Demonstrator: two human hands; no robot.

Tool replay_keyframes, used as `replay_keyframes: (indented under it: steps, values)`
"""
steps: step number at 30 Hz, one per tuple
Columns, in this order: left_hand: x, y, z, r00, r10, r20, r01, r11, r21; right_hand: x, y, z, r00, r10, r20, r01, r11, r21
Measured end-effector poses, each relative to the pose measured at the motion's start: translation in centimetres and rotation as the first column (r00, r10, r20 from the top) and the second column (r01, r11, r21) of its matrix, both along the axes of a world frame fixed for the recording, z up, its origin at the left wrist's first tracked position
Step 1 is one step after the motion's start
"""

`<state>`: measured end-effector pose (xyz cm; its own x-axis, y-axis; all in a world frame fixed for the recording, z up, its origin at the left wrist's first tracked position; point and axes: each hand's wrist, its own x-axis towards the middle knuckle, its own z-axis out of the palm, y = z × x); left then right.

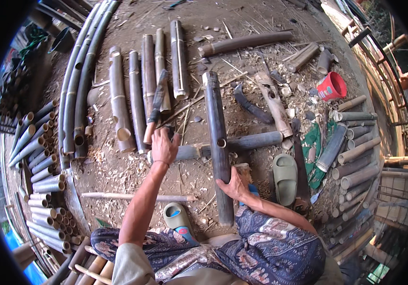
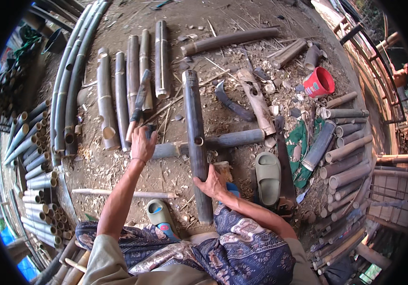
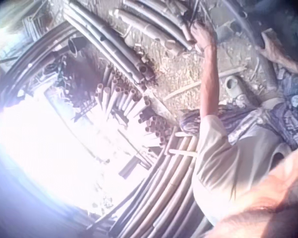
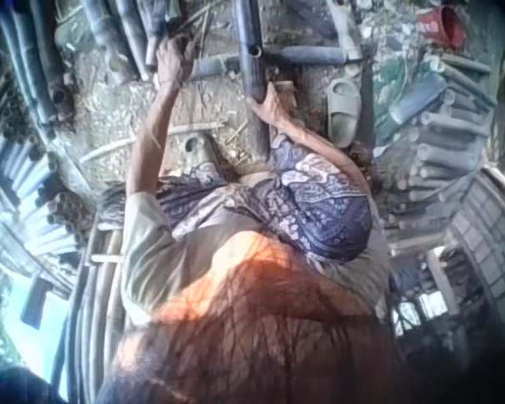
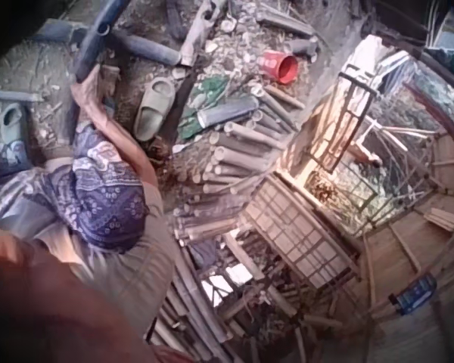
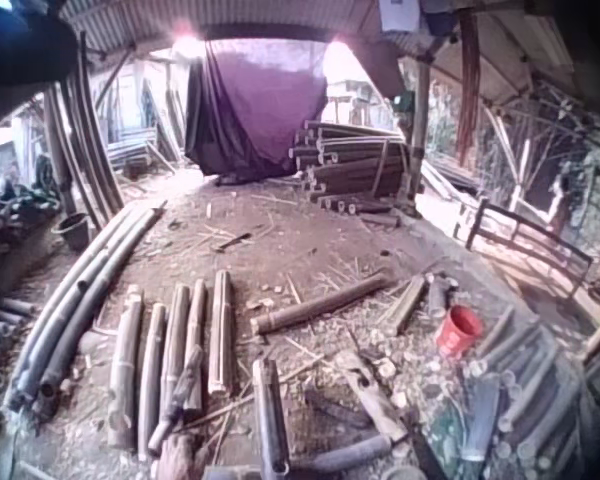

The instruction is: The person processes bamboo poles by using a machete to mark and notch them. They measure segments with a tape, use the blade to carve holes and joints into the poles, and test the fit of the bamboo pieces together.

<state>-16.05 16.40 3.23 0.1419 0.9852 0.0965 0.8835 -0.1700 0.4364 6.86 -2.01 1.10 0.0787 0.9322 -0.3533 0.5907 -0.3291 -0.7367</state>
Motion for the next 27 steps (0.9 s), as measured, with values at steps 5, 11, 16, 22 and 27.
replay_keyframes:
  steps: [5, 11, 16, 22, 27]
  values:
    - [4.3, -0.7, -6.1, 0.999, -0.008, 0.038, 0.012, 0.995, -0.095, 1.8, 6.5, 2.8, 0.986, -0.12, -0.113, 0.136, 0.98, 0.145]
    - [4.4, -1.8, -7.6, 0.983, 0.031, -0.179, -0.038, 0.998, -0.039, 2.8, 22.2, 2.5, 0.981, -0.054, -0.185, 0.08, 0.988, 0.135]
    - [6.1, -1.5, -6.7, 0.994, 0.024, -0.11, -0.027, 0.999, -0.034, 1.4, 34.2, -5.2, 0.989, -0.069, 0.134, 0.004, 0.903, 0.431]
    - [5.2, -1.5, -6.7, 0.992, 0.01, -0.125, -0.014, 1.0, -0.026, 5.6, 44.2, -5.4, 0.927, 0.014, 0.376, -0.181, 0.892, 0.415]
    - [6.3, -1.2, -6.8, 0.997, 0.003, -0.073, -0.005, 0.999, -0.036, 12.8, 51.9, -6.0, 0.537, 0.105, 0.837, -0.46, 0.868, 0.186]
